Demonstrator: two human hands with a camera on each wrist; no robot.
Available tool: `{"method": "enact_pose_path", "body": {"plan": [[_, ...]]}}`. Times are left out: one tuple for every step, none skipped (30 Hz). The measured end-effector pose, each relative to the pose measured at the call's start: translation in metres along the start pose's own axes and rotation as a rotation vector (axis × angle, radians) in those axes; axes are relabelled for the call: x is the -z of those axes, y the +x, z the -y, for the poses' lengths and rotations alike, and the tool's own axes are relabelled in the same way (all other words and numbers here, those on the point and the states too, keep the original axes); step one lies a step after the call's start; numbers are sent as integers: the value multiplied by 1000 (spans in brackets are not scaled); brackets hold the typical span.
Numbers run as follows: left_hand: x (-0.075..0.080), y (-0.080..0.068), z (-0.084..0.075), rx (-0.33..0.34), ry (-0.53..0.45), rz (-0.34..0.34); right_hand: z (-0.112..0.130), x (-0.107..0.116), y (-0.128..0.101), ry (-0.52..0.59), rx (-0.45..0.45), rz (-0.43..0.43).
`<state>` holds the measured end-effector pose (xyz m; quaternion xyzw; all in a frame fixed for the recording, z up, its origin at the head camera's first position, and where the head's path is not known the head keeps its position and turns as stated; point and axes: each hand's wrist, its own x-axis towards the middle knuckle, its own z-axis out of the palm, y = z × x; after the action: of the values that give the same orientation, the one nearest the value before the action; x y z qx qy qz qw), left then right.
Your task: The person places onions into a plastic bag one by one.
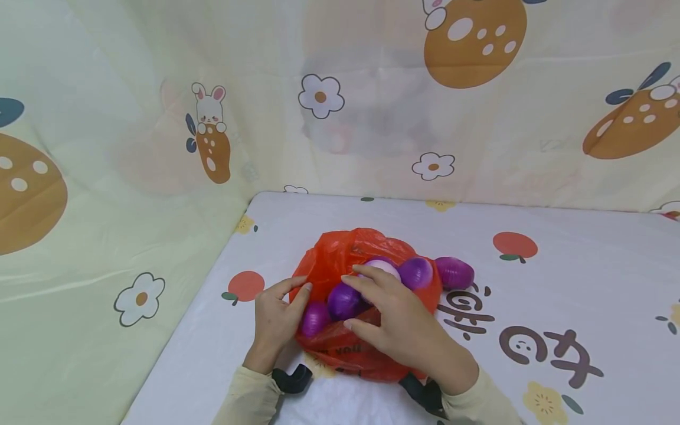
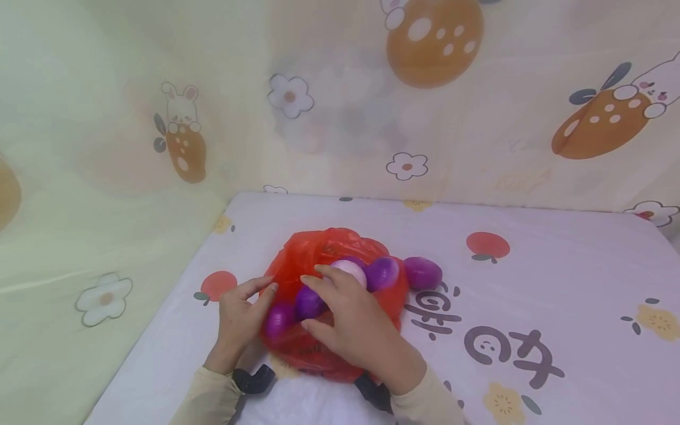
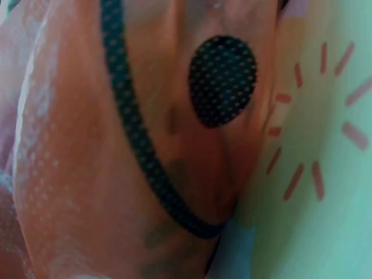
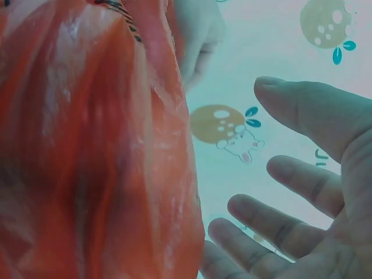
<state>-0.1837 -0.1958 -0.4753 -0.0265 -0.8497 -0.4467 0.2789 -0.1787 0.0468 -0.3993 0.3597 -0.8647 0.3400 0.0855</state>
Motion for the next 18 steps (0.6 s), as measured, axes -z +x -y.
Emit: {"method": "enact_pose_path", "body": {"plan": [[0, 0, 0, 5, -2, 2, -1, 2, 0, 7, 1, -7], [0, 0, 1, 8, -5, 3, -2, 4, 0, 13, -1, -14], [0, 0, 1, 9, -3, 3, -2, 6, 0, 17, -5, -23], [0, 0, 1, 9, -3, 3, -4, 9, 0, 17, -12, -31], [0, 0, 1, 8, 0, 3, -6, 11, -1, 13, -16, -44], [0, 0, 1, 7, 1, 3, -8, 14, -1, 8, -16, -60], [0, 0, 1, 8, 2, 5, -11, 17, -1, 4, -17, -80], [0, 0, 1, 9, 2, 6, -14, 20, -1, -3, -22, -100], [0, 0, 1, 12, 2, 9, -17, 24, -1, -12, -28, -117], [0, 0, 1, 15, -2, 12, -20, 28, -2, -20, -33, -133], [0, 0, 1, 18, -4, 14, -23, 31, -2, -26, -37, -151], [0, 0, 1, 22, -7, 17, -27, 35, -2, -34, -43, -166], [0, 0, 2, 25, -10, 19, -30, 40, -3, -42, -54, -177], [0, 0, 2, 28, -12, 20, -33, 44, -4, -53, -67, -183], [0, 0, 1, 29, -14, 21, -36, 48, -5, -66, -85, -186], [-1, 0, 1, 29, -15, 20, -39, 52, -6, -78, -105, -189], [-1, 0, 1, 27, -14, 18, -42, 56, -7, -90, -128, -189], [-1, 0, 1, 25, -15, 17, -46, 59, -8, -101, -152, -188]]}}
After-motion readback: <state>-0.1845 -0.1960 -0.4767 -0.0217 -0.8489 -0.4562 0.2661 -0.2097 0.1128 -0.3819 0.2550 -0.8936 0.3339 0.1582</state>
